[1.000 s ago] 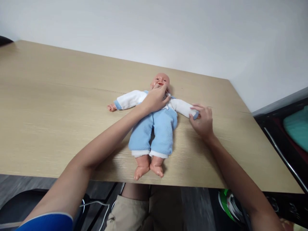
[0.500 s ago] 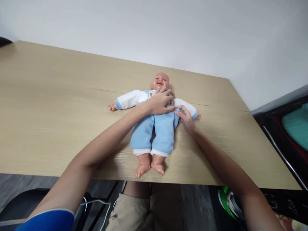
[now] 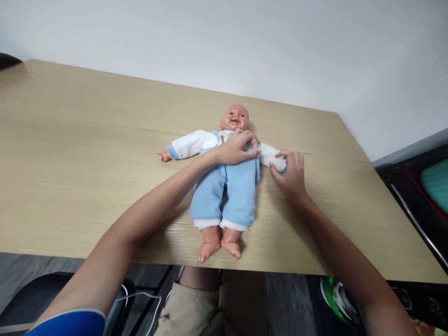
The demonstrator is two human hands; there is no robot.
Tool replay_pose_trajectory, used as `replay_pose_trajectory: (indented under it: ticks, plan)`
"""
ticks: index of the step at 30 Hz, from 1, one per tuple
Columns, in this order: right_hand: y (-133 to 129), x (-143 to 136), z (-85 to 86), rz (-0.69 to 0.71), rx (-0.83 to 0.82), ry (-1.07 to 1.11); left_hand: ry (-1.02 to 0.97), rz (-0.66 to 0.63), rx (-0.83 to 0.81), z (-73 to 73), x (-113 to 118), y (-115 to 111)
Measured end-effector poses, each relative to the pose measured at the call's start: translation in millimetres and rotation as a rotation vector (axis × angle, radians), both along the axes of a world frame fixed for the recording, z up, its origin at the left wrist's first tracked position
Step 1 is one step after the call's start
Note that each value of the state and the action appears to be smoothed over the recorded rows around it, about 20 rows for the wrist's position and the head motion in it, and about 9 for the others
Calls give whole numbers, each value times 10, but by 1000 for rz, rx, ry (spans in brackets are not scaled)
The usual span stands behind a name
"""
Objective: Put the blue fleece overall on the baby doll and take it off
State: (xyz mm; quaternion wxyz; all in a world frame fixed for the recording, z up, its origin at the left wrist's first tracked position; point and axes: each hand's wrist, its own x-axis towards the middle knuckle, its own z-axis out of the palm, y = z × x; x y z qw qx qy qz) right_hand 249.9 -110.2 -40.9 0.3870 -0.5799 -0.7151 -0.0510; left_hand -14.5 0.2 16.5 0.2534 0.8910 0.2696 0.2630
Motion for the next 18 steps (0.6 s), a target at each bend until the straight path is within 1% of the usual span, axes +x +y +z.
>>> replay_pose_trajectory:
  ticks: [2,5,7,10,12,14,16,18]
  plan:
    - [41,105,-8,-26,11,-24,21,-1,41,55,-19,-44]
    - [108,222,-44,-45,-1,-6,95,40,122,100,-11,-108]
    - [142,295,-67,-9,-45,0,139,66,163,93,9,-132]
    - [169,416,-67,91,-183,-15,188,68,216,57,26,-142]
    - [176,492,-41,142,-270,-29,196,81,268,42,20,-142]
    - [181,544,5,161,-322,-7,187,121,315,40,10,-140]
    - [179,563,70,153,-353,61,166,157,333,40,12,-127]
    - [167,547,154,114,-355,142,125,155,317,34,45,-94]
